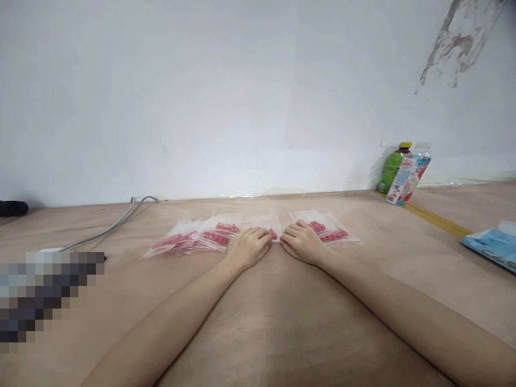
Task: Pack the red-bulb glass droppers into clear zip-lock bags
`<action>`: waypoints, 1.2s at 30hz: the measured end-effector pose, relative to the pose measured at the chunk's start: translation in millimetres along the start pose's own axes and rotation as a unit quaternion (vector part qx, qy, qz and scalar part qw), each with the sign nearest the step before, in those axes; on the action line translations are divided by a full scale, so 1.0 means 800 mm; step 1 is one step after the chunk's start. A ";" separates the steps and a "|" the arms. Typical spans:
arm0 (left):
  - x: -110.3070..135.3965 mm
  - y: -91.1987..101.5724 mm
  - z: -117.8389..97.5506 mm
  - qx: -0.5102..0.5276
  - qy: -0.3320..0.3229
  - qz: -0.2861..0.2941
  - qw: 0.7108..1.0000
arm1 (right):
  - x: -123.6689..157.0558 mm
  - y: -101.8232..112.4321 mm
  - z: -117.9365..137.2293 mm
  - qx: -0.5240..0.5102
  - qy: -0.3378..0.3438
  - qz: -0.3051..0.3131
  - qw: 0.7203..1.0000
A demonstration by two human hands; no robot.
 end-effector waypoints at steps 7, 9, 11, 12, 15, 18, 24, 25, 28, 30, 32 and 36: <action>-0.018 -0.010 -0.013 -0.009 -0.043 -0.010 0.999 | -0.001 -0.004 -0.001 -0.002 -0.004 0.004 1.000; -0.018 -0.009 -0.013 -0.013 -0.048 -0.011 0.999 | -0.001 -0.005 0.000 -0.006 -0.007 0.007 1.000; -0.018 -0.008 -0.013 -0.017 -0.054 -0.012 0.998 | -0.002 -0.004 0.002 -0.006 -0.011 0.008 1.000; -0.018 -0.008 -0.013 -0.018 -0.056 -0.012 0.998 | -0.003 -0.003 0.002 -0.005 -0.013 0.008 1.000; -0.019 -0.006 -0.014 -0.021 -0.065 -0.012 0.998 | -0.004 0.000 0.005 0.004 -0.013 0.006 1.000; -0.020 -0.005 -0.015 -0.025 -0.071 -0.013 0.997 | -0.005 0.001 0.007 0.015 -0.008 0.004 1.000; -0.016 -0.001 -0.013 -0.039 -0.059 -0.020 0.997 | -0.004 0.005 0.006 0.032 -0.006 -0.007 0.999; -0.014 0.000 -0.012 -0.041 -0.059 -0.022 0.997 | -0.003 0.006 0.006 0.032 -0.007 -0.009 0.999; -0.010 0.005 -0.008 -0.046 -0.061 -0.029 0.997 | 0.001 0.008 0.004 0.030 -0.011 -0.016 0.999; -0.005 0.008 -0.004 -0.049 -0.062 -0.031 0.996 | 0.002 0.009 0.003 0.030 -0.014 -0.020 0.999; 0.000 0.010 0.001 -0.053 -0.061 -0.031 0.996 | 0.003 0.010 0.002 0.030 -0.016 -0.024 0.999; 0.010 0.017 0.009 -0.062 -0.059 -0.027 0.996 | 0.006 0.011 -0.001 0.023 -0.027 -0.023 0.999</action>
Point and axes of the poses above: each hand's wrist, its own x-axis away from the middle knuckle, its own y-axis out of the back of the hand, z = x × y, the point moved 3 cm from there along -x, towards the middle knuckle, and after that the axes turned 8 degrees about -x, right-handed, at the moved point
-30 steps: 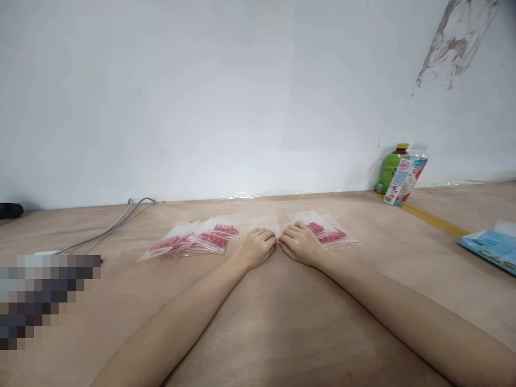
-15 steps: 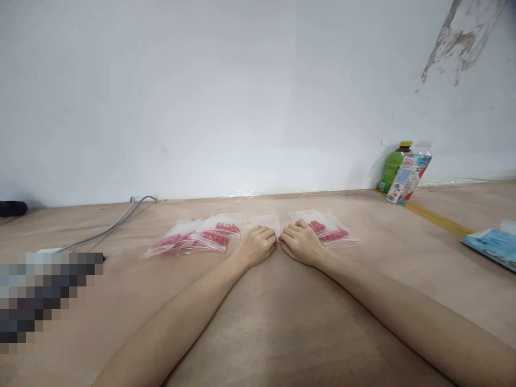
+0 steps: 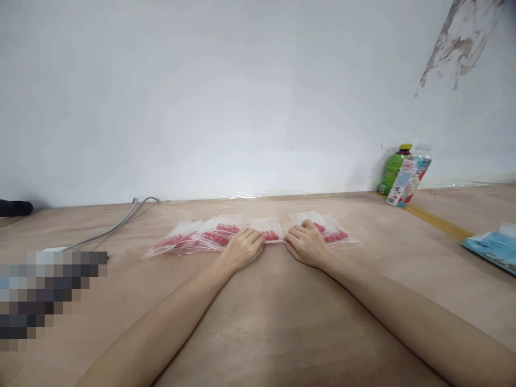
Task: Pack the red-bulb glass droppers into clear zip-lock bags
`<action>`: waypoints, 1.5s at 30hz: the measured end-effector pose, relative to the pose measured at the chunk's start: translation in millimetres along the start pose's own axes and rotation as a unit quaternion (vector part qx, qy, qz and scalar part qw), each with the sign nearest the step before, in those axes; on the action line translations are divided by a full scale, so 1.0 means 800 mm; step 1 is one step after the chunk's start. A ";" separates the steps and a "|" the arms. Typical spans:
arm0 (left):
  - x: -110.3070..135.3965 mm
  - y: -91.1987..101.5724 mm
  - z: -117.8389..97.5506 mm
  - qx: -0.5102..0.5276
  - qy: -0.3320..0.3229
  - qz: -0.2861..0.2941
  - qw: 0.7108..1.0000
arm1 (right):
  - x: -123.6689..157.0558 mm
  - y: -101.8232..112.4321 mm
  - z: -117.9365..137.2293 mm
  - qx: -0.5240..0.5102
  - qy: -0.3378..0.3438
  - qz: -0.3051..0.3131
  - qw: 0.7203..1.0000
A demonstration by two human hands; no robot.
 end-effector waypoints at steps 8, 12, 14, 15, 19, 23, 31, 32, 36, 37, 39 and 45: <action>0.015 0.006 0.009 -0.013 0.013 0.017 1.000 | 0.002 0.004 -0.002 -0.002 -0.014 0.015 1.000; 0.017 0.006 0.010 -0.017 0.021 0.026 0.999 | 0.002 0.003 -0.001 0.006 -0.015 0.024 1.000; 0.018 0.005 0.010 -0.016 0.020 0.030 0.999 | 0.003 0.003 -0.003 0.009 -0.018 0.028 0.999; 0.018 0.004 0.011 -0.015 0.018 0.032 0.999 | 0.003 0.003 -0.003 0.007 -0.018 0.030 0.999; 0.021 0.001 0.011 -0.005 0.015 0.033 0.999 | 0.006 0.004 -0.006 -0.034 -0.004 0.025 0.999; 0.017 -0.002 0.007 0.013 0.017 0.040 0.999 | 0.005 0.001 -0.004 -0.075 0.003 0.036 0.997; 0.007 -0.008 0.003 0.033 0.070 0.071 0.994 | 0.014 0.016 -0.033 -0.082 -0.092 0.092 0.988; 0.006 -0.008 0.003 0.036 0.078 0.073 0.994 | 0.017 0.019 -0.043 -0.086 -0.110 0.106 0.985; -0.003 -0.008 0.002 0.058 0.060 0.082 0.993 | 0.033 0.025 -0.078 -0.124 -0.137 0.189 0.964; -0.005 -0.008 0.000 0.067 0.044 0.087 0.993 | 0.036 0.023 -0.082 -0.139 -0.138 0.208 0.958; -0.008 -0.009 -0.001 0.081 0.018 0.098 0.992 | 0.039 0.019 -0.083 -0.161 -0.139 0.223 0.951; -0.004 -0.001 0.005 0.092 0.041 0.099 0.990 | 0.025 -0.001 -0.046 -0.202 -0.110 0.165 0.959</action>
Point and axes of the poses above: each hand's wrist, its own x-axis away from the middle knuckle, its own y-axis out of the back of the hand, z = x × y, the point moved 3 cm from there along -x, towards the middle knuckle, and after that the axes turned 8 degrees about -x, right-handed, at the moved point
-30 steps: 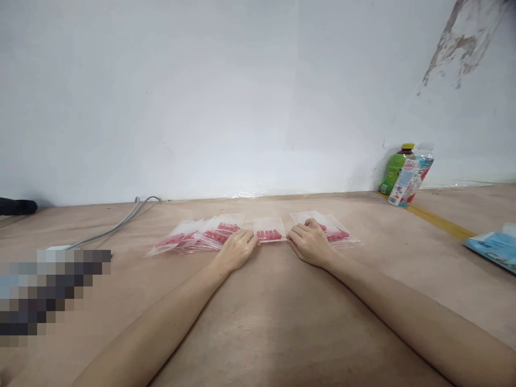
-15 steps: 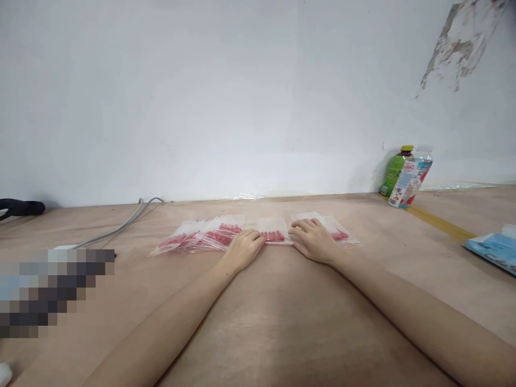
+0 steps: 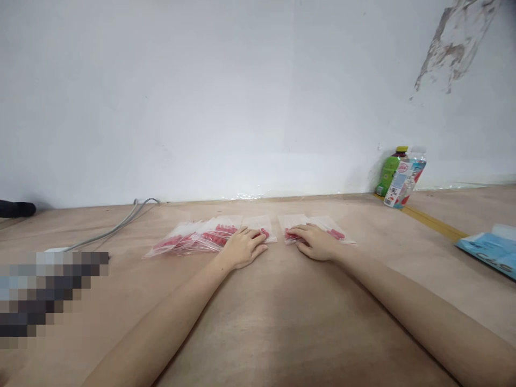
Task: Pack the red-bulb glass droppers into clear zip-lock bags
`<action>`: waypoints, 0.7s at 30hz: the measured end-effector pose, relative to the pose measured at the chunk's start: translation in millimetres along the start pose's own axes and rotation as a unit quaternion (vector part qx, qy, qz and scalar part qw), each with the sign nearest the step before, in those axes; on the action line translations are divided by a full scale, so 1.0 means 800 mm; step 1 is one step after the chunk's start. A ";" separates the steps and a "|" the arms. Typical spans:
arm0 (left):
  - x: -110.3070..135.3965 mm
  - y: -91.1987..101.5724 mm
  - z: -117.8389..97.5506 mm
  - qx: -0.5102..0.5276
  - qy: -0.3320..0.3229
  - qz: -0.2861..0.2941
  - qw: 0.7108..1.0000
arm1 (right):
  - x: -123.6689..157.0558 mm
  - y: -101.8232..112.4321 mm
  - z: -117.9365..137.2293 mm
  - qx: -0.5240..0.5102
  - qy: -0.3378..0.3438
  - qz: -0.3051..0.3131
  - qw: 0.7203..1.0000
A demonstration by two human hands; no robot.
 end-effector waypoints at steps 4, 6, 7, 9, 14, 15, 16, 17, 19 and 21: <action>-0.004 0.007 -0.009 0.013 0.028 -0.021 0.999 | -0.006 -0.011 0.018 -0.046 0.007 -0.046 0.998; -0.011 0.004 -0.017 0.018 0.036 -0.028 0.999 | -0.004 -0.009 0.021 -0.044 -0.006 -0.074 0.996; -0.015 0.001 -0.021 0.020 0.037 -0.029 0.999 | -0.002 -0.007 0.021 -0.031 -0.017 -0.088 0.995; -0.025 -0.006 -0.028 0.020 0.034 -0.029 0.999 | 0.003 -0.002 0.019 0.008 -0.047 -0.115 0.992; -0.044 -0.022 -0.039 0.000 0.025 -0.020 0.999 | 0.011 -0.002 0.011 0.036 -0.074 -0.136 0.987; -0.046 -0.024 -0.040 -0.006 0.028 -0.019 0.999 | 0.011 -0.003 0.010 0.034 -0.069 -0.135 0.988; -0.047 -0.025 -0.041 -0.012 0.032 -0.017 0.999 | 0.010 -0.004 0.011 0.034 -0.064 -0.134 0.988; -0.048 -0.027 -0.042 -0.017 0.036 -0.015 0.999 | 0.010 -0.004 0.011 0.034 -0.060 -0.134 0.989; -0.048 -0.029 -0.042 -0.027 0.043 -0.013 0.999 | 0.011 -0.003 0.011 0.038 -0.054 -0.131 0.989; -0.047 -0.031 -0.041 -0.036 0.049 -0.012 0.998 | 0.013 0.001 0.010 0.055 -0.054 -0.131 0.988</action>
Point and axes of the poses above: each hand's wrist, its own x-axis away from the middle knuckle, its own y-axis out of the back of the hand, z = x × y, the point moved 3 cm from there along -x, towards the middle knuckle, and after that the axes turned 8 degrees about -x, right-handed, at the moved point
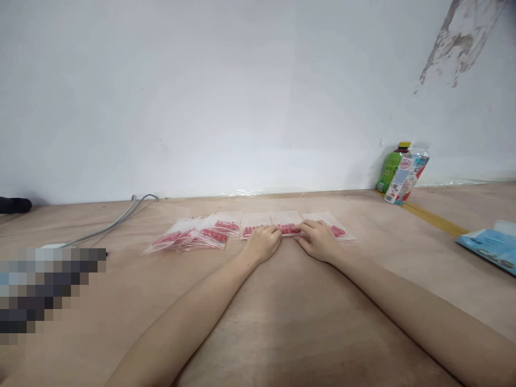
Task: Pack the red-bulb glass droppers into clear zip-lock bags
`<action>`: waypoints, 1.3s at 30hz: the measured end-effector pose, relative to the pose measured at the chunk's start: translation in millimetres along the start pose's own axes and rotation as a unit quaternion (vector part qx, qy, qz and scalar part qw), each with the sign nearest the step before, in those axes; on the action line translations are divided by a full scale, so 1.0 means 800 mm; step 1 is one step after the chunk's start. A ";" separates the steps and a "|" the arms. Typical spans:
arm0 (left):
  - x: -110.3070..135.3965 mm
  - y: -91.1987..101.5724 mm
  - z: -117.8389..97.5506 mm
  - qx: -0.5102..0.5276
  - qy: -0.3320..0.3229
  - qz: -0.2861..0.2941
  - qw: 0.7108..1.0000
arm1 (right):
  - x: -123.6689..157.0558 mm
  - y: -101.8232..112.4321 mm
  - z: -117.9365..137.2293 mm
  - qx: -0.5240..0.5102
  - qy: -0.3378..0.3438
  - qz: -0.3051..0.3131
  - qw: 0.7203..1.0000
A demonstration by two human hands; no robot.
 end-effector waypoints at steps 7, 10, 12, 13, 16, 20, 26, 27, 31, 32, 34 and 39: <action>0.004 0.001 0.003 -0.022 -0.006 0.000 1.000 | 0.006 0.011 -0.009 0.130 0.059 -0.024 0.990; 0.004 0.004 0.002 -0.034 -0.017 0.001 0.999 | 0.006 0.012 -0.006 0.163 0.089 -0.031 0.982; 0.003 0.005 0.002 -0.043 -0.025 0.004 0.999 | 0.005 0.011 -0.005 0.176 0.099 -0.032 0.979; 0.003 0.006 0.002 -0.047 -0.028 0.005 0.998 | 0.005 0.011 -0.004 0.182 0.102 -0.032 0.978; 0.001 0.007 0.001 -0.058 -0.038 0.006 0.998 | 0.005 0.010 -0.006 0.192 0.099 -0.026 0.976; 0.000 0.009 -0.001 -0.067 -0.049 0.005 0.997 | 0.004 0.011 -0.007 0.186 0.089 -0.019 0.978; 0.001 0.004 0.000 -0.069 -0.050 -0.004 0.996 | -0.009 0.000 0.016 0.135 0.123 -0.031 0.983; 0.001 0.003 0.000 -0.069 -0.050 -0.005 0.996 | -0.012 -0.004 0.020 0.131 0.132 -0.035 0.982; 0.001 0.001 0.000 -0.071 -0.051 -0.010 0.996 | -0.024 -0.019 0.030 0.131 0.155 -0.047 0.978; 0.001 0.002 0.000 -0.072 -0.051 -0.011 0.996 | -0.025 -0.020 0.031 0.133 0.161 -0.049 0.977; 0.001 0.004 0.000 -0.072 -0.052 -0.013 0.996 | -0.026 -0.021 0.031 0.134 0.176 -0.050 0.974; 0.001 0.007 -0.002 -0.065 -0.060 -0.021 0.996 | -0.026 -0.017 0.032 0.136 0.203 -0.050 0.969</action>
Point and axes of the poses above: each hand's wrist, its own x-axis away from the middle knuckle, its own y-axis out of the back of the hand, z = x × y, the point moved 3 cm from there along -x, towards the middle knuckle, and after that the axes turned 8 degrees about -x, right-handed, at the moved point
